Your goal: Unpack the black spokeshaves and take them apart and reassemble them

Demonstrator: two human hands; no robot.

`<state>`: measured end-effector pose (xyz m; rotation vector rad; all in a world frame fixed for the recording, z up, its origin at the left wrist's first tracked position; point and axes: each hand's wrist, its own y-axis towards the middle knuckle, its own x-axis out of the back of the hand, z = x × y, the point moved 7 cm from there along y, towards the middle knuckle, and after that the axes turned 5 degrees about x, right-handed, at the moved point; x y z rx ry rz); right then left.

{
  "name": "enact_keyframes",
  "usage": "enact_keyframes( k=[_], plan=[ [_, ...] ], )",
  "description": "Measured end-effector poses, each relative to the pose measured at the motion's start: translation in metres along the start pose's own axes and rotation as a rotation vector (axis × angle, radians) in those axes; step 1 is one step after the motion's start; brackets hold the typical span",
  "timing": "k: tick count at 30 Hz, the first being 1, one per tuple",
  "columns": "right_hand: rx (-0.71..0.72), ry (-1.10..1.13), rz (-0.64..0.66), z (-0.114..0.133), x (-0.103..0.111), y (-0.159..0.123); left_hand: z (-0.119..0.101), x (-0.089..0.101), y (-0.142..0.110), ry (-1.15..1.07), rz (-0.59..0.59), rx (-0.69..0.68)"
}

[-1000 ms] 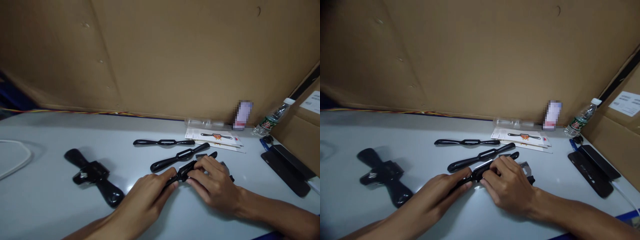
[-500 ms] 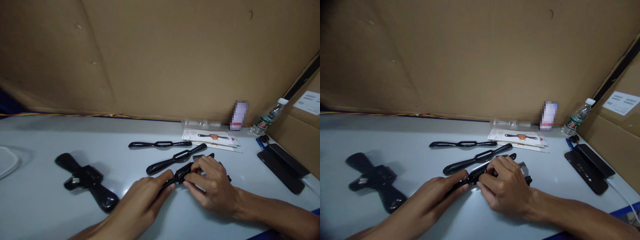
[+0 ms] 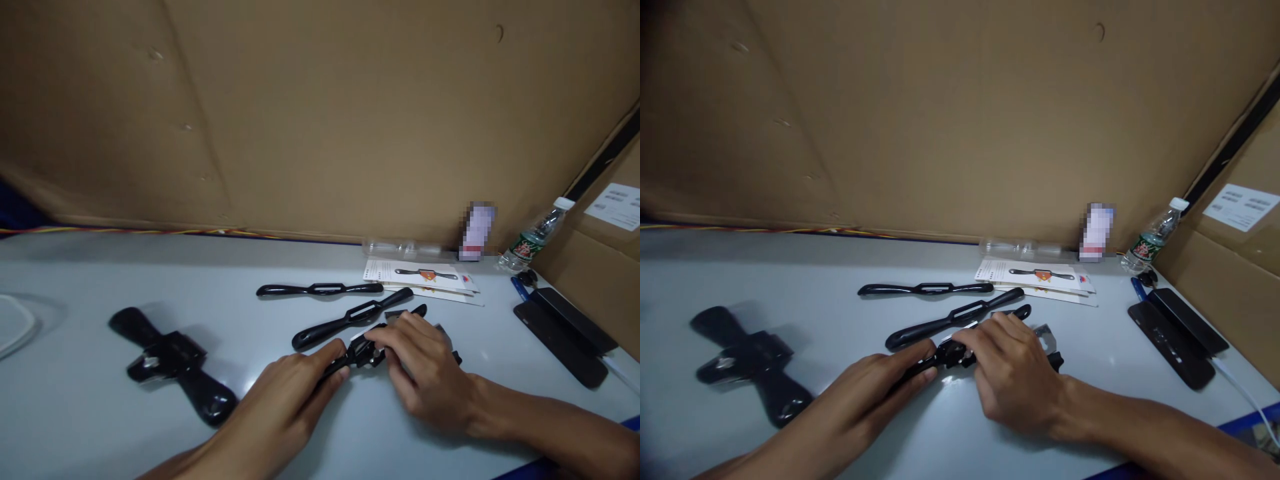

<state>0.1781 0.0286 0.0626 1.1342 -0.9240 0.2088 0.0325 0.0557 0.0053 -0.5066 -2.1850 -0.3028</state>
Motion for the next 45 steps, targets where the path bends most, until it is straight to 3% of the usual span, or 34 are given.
enact_keyframes(
  k=[5, 11, 15, 20, 24, 34, 39, 45],
  plan=[
    [0.055, 0.032, -0.012, 0.0027, 0.0016, -0.0005, 0.0012, -0.0005, 0.0003, 0.025, -0.002, 0.013],
    [0.019, 0.032, 0.047, 0.004, -0.0043, 0.0007, 0.0031, -0.0033, 0.0009, 0.06, 0.011, 0.043],
    [0.095, 0.084, 0.034, 0.0087, -0.0027, 0.0017, 0.003, -0.0023, 0.001, 0.038, 0.003, 0.036],
    [-0.005, -0.033, 0.035, 0.0019, -0.0018, 0.0, 0.0041, -0.0015, 0.0008, 0.008, 0.01, 0.026],
    [0.017, -0.089, 0.07, 0.0024, -0.0059, -0.0013, 0.0041, -0.0013, 0.0009, 0.017, 0.0, 0.035],
    [0.001, 0.051, 0.032, 0.0006, -0.0024, -0.0011, 0.0023, 0.0001, 0.0017, 0.023, -0.016, 0.035],
    [0.053, 0.081, 0.034, 0.0041, 0.0002, -0.0019, -0.0017, -0.0002, 0.0035, 0.032, 0.064, 0.098],
    [0.01, 0.06, 0.038, 0.0031, -0.0045, -0.0002, -0.0031, 0.0003, 0.0052, -0.011, 0.093, 0.103]
  ],
)
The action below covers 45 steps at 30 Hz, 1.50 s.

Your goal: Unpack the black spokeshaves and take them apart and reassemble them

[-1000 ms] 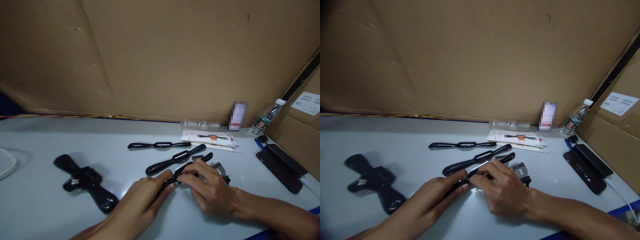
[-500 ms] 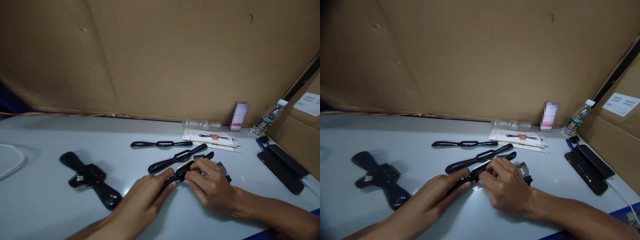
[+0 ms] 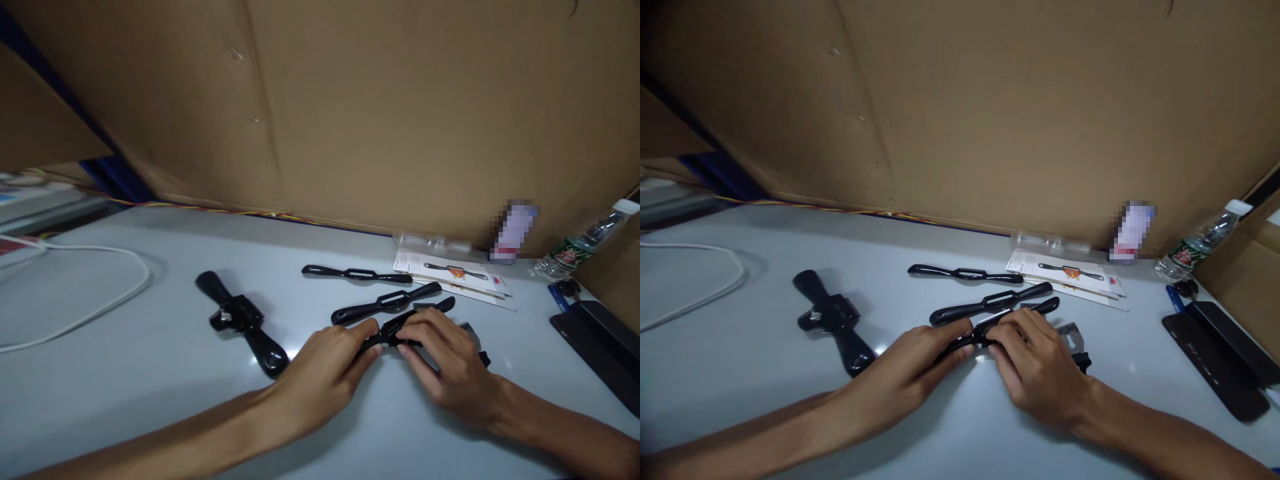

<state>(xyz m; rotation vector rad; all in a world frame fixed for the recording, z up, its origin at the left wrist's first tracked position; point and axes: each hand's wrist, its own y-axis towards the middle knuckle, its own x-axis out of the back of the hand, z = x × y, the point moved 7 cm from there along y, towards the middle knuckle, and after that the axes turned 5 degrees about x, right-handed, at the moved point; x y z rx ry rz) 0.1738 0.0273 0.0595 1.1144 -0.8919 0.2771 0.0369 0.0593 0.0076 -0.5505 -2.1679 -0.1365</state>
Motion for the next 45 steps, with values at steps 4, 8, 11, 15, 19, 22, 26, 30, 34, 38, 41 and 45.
enact_keyframes(
  k=[4, 8, 11, 15, 19, 22, 26, 30, 34, 38, 41, 45],
  plan=[
    [0.028, 0.035, -0.014, 0.002, 0.0, -0.001, -0.001, 0.001, -0.001, -0.003, -0.02, -0.009],
    [-0.084, -0.063, -0.012, -0.009, 0.0, -0.004, -0.004, 0.002, -0.004, 0.034, -0.046, -0.028],
    [-0.045, -0.087, -0.001, -0.007, 0.0, -0.005, -0.006, 0.004, -0.007, 0.083, -0.073, -0.048],
    [0.059, -0.086, 0.005, 0.001, -0.002, -0.005, -0.008, 0.005, -0.009, 0.144, -0.091, -0.064],
    [-0.055, -0.109, 0.004, -0.009, -0.003, -0.006, -0.007, 0.006, -0.009, 0.211, -0.097, -0.057],
    [0.003, -0.105, 0.024, -0.007, -0.004, -0.006, -0.005, 0.006, -0.008, 0.234, -0.091, -0.051],
    [0.01, -0.114, 0.012, -0.006, -0.004, -0.005, -0.004, 0.006, -0.007, 0.221, -0.094, -0.046],
    [-0.041, -0.253, 0.039, -0.005, -0.01, -0.004, -0.002, 0.005, -0.006, 0.241, -0.108, -0.055],
    [-0.044, -0.198, 0.067, -0.005, -0.015, -0.004, -0.001, 0.005, -0.005, 0.241, -0.118, -0.067],
    [-0.079, -0.176, 0.066, -0.01, -0.012, -0.007, 0.0, 0.006, -0.004, 0.195, -0.115, -0.062],
    [0.026, -0.153, 0.021, -0.003, -0.008, -0.007, 0.0, 0.006, -0.005, 0.181, -0.107, -0.061],
    [-0.037, -0.126, -0.033, -0.006, -0.006, -0.007, -0.001, 0.006, -0.005, 0.163, -0.115, -0.05]
  ],
)
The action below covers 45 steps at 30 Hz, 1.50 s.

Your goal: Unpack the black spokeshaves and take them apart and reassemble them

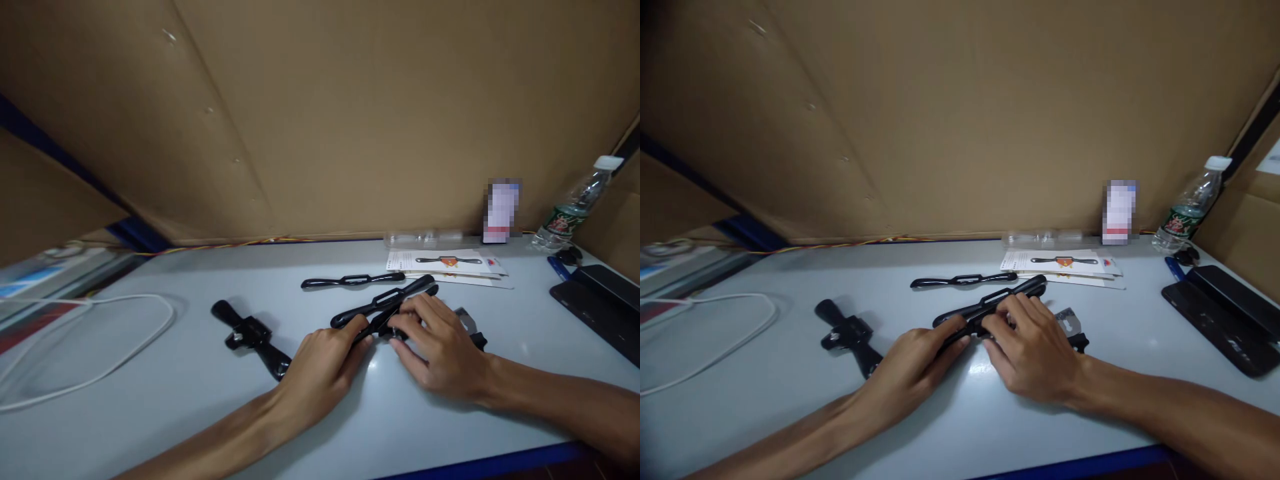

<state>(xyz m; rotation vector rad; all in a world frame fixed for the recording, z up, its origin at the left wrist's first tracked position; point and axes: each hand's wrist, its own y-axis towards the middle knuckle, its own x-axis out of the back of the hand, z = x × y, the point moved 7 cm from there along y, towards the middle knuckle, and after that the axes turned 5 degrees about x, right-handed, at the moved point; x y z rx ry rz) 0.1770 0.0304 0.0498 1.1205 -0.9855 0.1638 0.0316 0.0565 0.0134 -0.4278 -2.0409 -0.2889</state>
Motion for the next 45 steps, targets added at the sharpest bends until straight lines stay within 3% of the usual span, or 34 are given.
enact_keyframes(
  k=[3, 8, 13, 19, 23, 29, 36, 41, 45],
  plan=[
    [-0.102, -0.029, 0.021, -0.007, -0.005, 0.0, -0.001, -0.001, 0.0, 0.02, 0.011, 0.001],
    [0.001, -0.01, 0.042, 0.0, -0.007, 0.001, 0.0, 0.001, 0.001, 0.034, 0.003, 0.007],
    [-0.073, -0.019, 0.053, -0.005, -0.004, 0.0, 0.001, 0.001, 0.001, 0.007, -0.006, -0.002],
    [0.123, -0.089, 0.028, 0.004, -0.002, 0.0, 0.005, -0.003, 0.001, 0.01, -0.008, -0.011],
    [0.102, -0.073, 0.086, 0.003, -0.005, 0.0, 0.007, -0.003, 0.001, 0.029, -0.035, -0.006],
    [0.074, -0.131, 0.125, 0.003, -0.009, 0.001, 0.003, -0.004, 0.0, 0.058, 0.016, -0.01],
    [0.169, -0.248, 0.104, 0.006, -0.012, -0.002, 0.009, -0.007, -0.002, 0.101, -0.029, -0.035],
    [0.178, -0.238, 0.207, 0.004, -0.015, -0.004, 0.013, -0.003, 0.002, -0.019, -0.03, 0.001],
    [0.146, -0.229, 0.26, 0.002, -0.012, -0.005, 0.006, 0.011, 0.002, -0.162, -0.106, -0.046]
  ],
)
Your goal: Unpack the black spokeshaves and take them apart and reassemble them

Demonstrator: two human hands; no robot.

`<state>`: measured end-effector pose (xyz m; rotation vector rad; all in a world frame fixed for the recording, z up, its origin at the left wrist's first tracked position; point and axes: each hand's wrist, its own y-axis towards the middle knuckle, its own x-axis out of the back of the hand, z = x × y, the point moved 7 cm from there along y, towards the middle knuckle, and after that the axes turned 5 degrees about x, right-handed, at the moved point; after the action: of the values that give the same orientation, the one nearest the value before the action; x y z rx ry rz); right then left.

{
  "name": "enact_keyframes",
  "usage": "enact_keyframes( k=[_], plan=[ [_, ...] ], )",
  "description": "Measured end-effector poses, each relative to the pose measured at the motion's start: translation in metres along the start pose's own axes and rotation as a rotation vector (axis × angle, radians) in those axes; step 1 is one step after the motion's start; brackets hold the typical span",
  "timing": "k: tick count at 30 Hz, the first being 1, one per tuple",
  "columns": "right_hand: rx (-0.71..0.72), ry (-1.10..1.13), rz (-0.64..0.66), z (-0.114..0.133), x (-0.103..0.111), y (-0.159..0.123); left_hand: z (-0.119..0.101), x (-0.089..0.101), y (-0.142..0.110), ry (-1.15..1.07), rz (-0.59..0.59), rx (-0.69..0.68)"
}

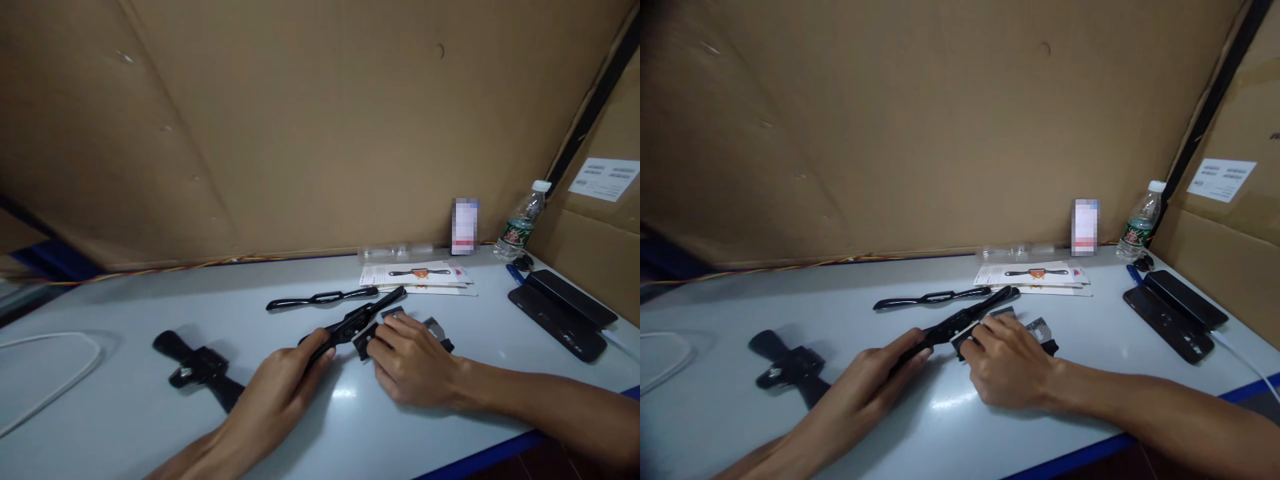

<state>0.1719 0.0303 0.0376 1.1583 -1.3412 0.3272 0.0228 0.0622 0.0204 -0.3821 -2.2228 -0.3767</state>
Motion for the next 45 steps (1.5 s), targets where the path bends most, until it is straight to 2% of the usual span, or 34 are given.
enact_keyframes(
  k=[5, 8, 11, 13, 14, 16, 19, 23, 28, 32, 39, 43, 45],
  plan=[
    [-0.06, 0.081, 0.016, -0.008, -0.001, -0.005, -0.008, 0.028, 0.001, -0.061, -0.18, -0.005],
    [-0.099, 0.139, -0.015, -0.014, -0.002, -0.007, 0.004, 0.053, 0.008, -0.044, -0.308, 0.019],
    [-0.109, 0.171, -0.043, -0.016, -0.003, -0.01, 0.035, 0.085, 0.021, 0.038, -0.423, 0.079],
    [-0.102, 0.18, -0.063, -0.016, -0.003, -0.01, 0.062, 0.102, 0.032, 0.15, -0.401, 0.149],
    [-0.097, 0.183, -0.071, -0.016, -0.003, -0.01, 0.077, 0.108, 0.037, 0.232, -0.349, 0.188],
    [-0.085, 0.187, -0.083, -0.016, -0.002, -0.01, 0.101, 0.119, 0.044, 0.295, -0.317, 0.234],
    [-0.081, 0.186, -0.084, -0.015, -0.002, -0.009, 0.127, 0.122, 0.05, 0.33, -0.254, 0.262],
    [-0.084, 0.171, -0.082, -0.015, -0.002, -0.009, 0.145, 0.117, 0.055, 0.355, -0.193, 0.257],
    [-0.087, 0.166, -0.078, -0.019, -0.008, -0.012, 0.166, 0.123, 0.058, 0.423, -0.272, 0.305],
    [-0.139, 0.216, -0.078, -0.033, -0.01, -0.014, 0.182, 0.124, 0.06, 0.467, -0.318, 0.338],
    [-0.243, 0.251, -0.08, -0.072, -0.006, -0.014, 0.186, 0.128, 0.06, 0.448, -0.364, 0.282],
    [-0.25, 0.257, -0.008, -0.088, -0.012, -0.017, 0.179, 0.137, 0.057, 0.413, -0.372, 0.247],
    [-0.252, 0.255, 0.007, -0.093, -0.015, -0.018, 0.173, 0.141, 0.051, 0.405, -0.338, 0.223]
  ],
)
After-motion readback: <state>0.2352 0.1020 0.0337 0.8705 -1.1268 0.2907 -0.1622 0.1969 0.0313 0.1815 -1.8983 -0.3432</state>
